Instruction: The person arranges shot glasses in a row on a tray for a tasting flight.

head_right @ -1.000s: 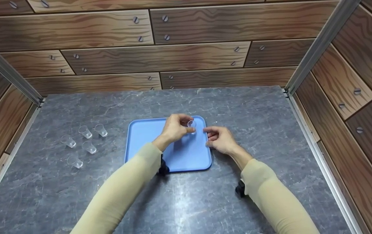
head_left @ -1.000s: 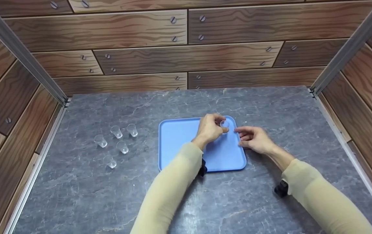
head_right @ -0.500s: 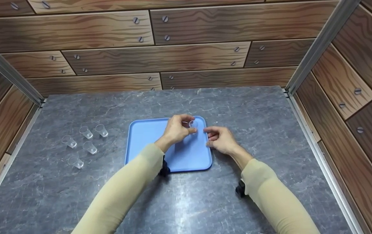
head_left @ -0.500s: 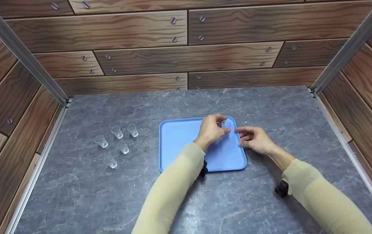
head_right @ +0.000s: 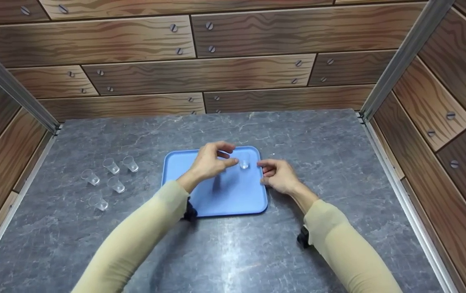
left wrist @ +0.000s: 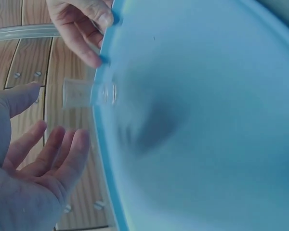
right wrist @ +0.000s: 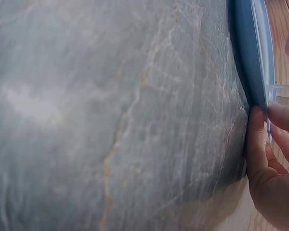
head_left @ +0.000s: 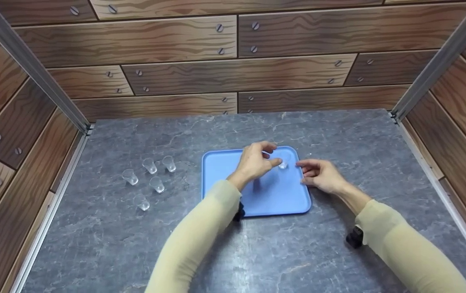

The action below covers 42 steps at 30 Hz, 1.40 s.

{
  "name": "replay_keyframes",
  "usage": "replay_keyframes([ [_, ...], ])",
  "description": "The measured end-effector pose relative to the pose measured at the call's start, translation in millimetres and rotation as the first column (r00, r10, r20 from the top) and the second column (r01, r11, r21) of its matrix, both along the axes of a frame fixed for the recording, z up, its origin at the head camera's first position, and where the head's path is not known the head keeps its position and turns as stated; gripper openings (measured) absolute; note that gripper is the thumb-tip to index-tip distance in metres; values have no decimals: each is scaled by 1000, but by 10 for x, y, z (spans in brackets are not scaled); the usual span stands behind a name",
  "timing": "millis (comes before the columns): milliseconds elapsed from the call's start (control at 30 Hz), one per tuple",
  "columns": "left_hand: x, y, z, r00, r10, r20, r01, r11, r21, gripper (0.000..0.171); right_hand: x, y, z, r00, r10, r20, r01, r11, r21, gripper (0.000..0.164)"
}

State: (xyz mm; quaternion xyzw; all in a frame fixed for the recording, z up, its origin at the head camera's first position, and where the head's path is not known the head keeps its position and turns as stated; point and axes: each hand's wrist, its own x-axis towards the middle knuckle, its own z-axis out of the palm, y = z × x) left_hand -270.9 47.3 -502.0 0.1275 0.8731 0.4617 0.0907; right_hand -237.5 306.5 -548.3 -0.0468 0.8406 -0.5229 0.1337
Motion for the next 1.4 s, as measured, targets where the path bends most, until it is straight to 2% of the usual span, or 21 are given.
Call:
replay_keyframes([
  [200, 51, -280, 51, 998, -56, -1, 56, 998, 3, 44, 2, 28, -11, 1000, -2, -7, 2, 1000, 19, 58],
  [400, 133, -733, 118, 994, -111, -18, 112, 994, 22, 45, 0, 3, -5, 1000, 1, -11, -2, 1000, -22, 58],
  [800, 305, -1674, 371, 998, -42, -41, 44, 999, 30, 38, 2, 2, 0, 1000, 10, -15, -10, 1000, 8, 58],
  [1033, 414, -2201, 505, 996, -30, -86, 29, 1000, -10, 34, 2, -9, 5, 1000, 2, -13, -2, 1000, 6, 58],
  [1200, 521, -2565, 526, 994, -31, -102, 25, 998, -62, 31, 3, -16, 3, 1000, 6, -27, -6, 1000, -1, 58],
  [1400, 619, -2990, 504, 996, -39, -77, 31, 994, -105, 35, 9, -5, -2, 999, 13, -37, -14, 1000, -6, 58],
])
